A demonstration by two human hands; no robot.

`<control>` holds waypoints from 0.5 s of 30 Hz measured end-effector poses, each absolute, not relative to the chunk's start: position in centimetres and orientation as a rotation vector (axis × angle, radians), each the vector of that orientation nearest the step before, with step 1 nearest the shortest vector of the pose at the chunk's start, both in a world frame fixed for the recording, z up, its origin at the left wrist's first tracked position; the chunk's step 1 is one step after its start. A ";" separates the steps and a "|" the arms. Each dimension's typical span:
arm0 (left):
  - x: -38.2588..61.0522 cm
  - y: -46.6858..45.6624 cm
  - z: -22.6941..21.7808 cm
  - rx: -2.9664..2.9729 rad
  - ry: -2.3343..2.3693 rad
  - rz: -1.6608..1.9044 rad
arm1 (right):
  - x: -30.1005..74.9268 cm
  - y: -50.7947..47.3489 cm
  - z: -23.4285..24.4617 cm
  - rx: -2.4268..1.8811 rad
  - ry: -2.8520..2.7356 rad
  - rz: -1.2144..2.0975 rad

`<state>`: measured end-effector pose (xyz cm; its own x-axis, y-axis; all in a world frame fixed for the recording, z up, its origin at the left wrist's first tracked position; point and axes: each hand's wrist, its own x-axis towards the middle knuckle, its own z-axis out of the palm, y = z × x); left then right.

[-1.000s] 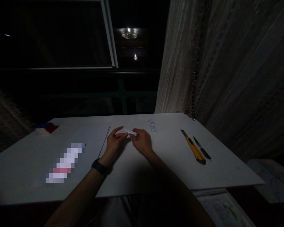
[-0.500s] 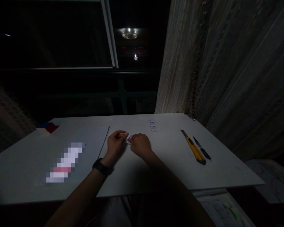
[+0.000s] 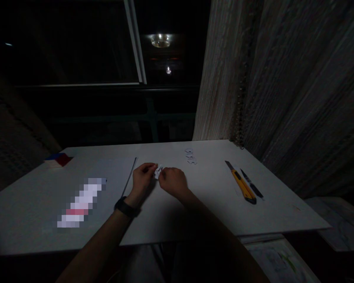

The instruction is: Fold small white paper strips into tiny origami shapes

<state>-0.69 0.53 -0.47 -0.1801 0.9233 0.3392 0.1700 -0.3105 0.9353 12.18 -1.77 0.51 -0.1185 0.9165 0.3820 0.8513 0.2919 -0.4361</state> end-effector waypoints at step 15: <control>-1.1 1.2 -0.5 1.535 1.114 1.387 | 14.9 0.4 0.4 -0.904 -1.725 1.200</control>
<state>-1.08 1.24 -0.45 0.0240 0.9476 0.3185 0.1073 -0.3192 0.9416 14.90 0.39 0.38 -0.3978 0.8893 0.2256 0.0979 0.2856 -0.9533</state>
